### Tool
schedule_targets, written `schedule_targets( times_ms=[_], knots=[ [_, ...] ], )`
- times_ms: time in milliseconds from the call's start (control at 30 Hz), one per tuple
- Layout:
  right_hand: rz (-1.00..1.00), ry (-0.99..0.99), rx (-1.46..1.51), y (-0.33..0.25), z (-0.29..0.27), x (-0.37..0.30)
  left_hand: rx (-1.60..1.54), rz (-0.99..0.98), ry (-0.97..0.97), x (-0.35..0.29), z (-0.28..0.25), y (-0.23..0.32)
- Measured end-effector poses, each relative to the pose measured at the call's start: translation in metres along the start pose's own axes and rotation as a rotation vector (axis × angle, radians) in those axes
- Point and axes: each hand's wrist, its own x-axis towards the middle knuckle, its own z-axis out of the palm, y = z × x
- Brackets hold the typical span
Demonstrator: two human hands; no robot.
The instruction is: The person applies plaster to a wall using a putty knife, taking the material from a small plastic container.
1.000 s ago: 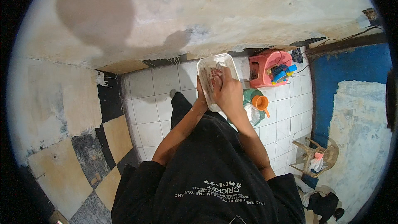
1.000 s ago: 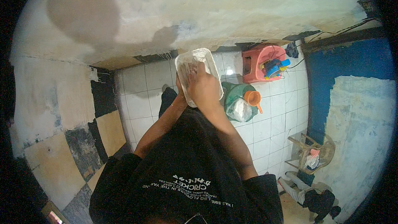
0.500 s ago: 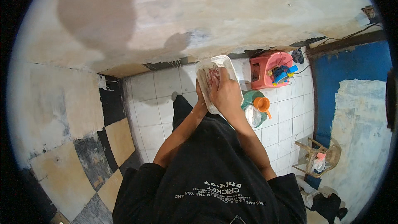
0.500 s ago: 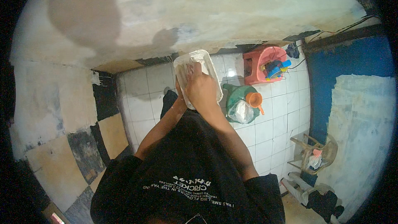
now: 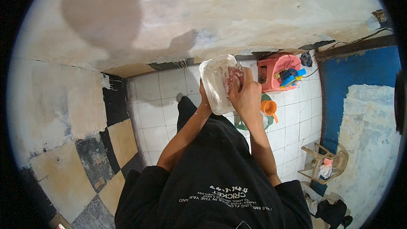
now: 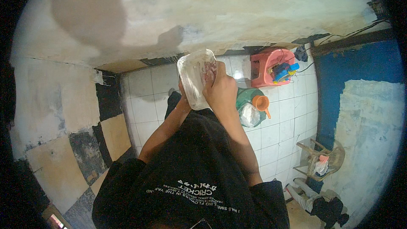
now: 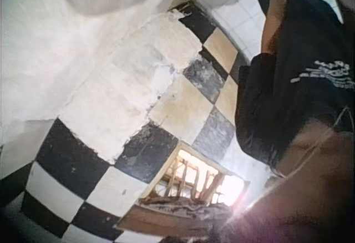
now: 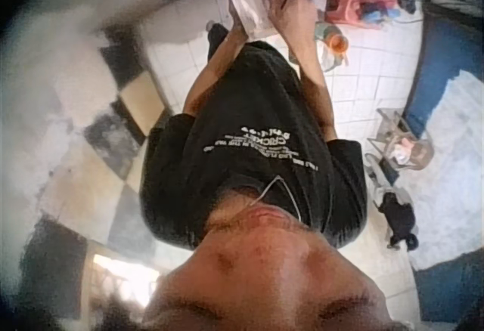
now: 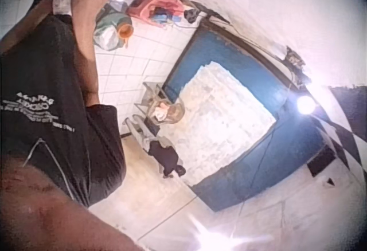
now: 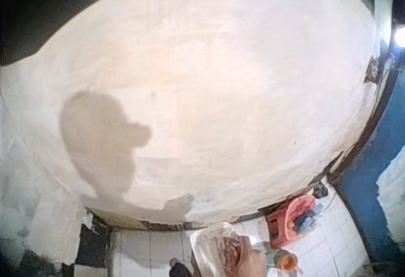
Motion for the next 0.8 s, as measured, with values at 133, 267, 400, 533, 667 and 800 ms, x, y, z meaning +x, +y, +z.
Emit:
schedule_targets(
  times_ms=[133, 267, 400, 533, 667, 800],
  knots=[
    [-0.008, -0.014, -0.061, 0.011, 0.018, -0.003, -0.204, -0.014, -0.057, 0.003, -0.003, -0.008],
    [-0.066, -0.013, -0.022, 0.014, 0.022, -0.006, -0.1, -0.013, -0.052, 0.001, -0.012, -0.008],
    [-0.021, -0.005, -0.002, -0.002, 0.006, -0.008, -0.029, -0.022, 0.054, 0.001, -0.002, -0.007],
    [-0.061, -0.068, -0.127, 0.003, 0.026, -0.01, -0.046, -0.025, 0.02, -0.002, -0.008, -0.006],
    [-0.03, -0.046, -0.085, -0.007, 0.011, -0.01, -0.09, -0.039, -0.045, -0.004, -0.001, -0.006],
    [-0.053, -0.063, -0.131, 0.0, 0.026, -0.012, -0.078, -0.03, -0.107, -0.002, -0.01, -0.007]
  ],
)
